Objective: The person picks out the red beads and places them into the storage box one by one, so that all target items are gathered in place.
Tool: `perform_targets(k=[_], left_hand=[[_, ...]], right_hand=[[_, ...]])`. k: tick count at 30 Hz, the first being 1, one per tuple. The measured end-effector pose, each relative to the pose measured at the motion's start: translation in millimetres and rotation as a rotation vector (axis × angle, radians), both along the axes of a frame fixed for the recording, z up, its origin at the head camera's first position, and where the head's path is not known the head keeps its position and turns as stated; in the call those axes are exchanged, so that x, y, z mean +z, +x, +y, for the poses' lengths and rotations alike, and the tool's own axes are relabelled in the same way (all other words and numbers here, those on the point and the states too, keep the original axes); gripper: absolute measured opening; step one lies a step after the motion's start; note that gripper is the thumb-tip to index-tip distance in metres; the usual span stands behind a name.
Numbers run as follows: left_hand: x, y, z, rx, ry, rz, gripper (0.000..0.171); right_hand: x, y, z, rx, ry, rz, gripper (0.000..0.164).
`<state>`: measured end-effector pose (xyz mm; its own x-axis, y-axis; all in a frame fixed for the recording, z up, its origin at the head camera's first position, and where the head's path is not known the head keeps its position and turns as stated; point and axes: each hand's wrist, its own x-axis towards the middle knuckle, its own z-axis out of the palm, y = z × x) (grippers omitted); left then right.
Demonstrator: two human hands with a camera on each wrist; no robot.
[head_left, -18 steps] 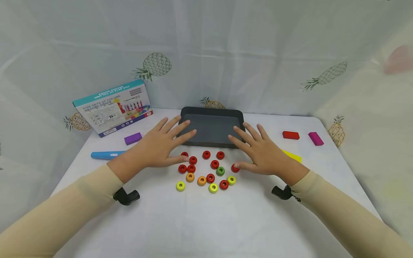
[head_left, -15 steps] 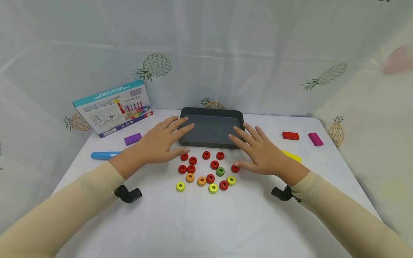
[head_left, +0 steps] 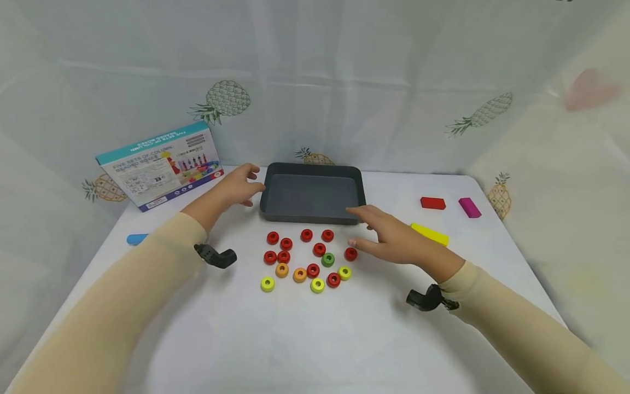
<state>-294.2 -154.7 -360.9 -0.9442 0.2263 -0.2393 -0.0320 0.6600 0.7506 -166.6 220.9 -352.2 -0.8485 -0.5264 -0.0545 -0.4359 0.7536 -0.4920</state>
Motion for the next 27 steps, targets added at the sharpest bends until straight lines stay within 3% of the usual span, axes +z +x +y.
perform_targets(k=[4, 8, 16, 27], left_hand=[[-2.4, -8.8, 8, 0.052, 0.060, -0.125, 0.066], [-7.0, -15.7, 12, 0.071, 0.083, -0.175, 0.065], [-17.6, -20.2, 15, 0.046, 0.065, -0.182, 0.070], [-16.5, -19.8, 17, 0.029, 0.085, -0.206, 0.071]], right_hand=[[-6.8, 1.2, 2, -0.014, -0.047, -0.043, 0.067], [-18.5, 2.8, 1, -0.017, -0.067, -0.060, 0.058], [-41.2, 5.4, -3, -0.032, -0.079, -0.066, 0.048], [-62.2, 5.0, 0, -0.033, -0.059, -0.004, 0.038]])
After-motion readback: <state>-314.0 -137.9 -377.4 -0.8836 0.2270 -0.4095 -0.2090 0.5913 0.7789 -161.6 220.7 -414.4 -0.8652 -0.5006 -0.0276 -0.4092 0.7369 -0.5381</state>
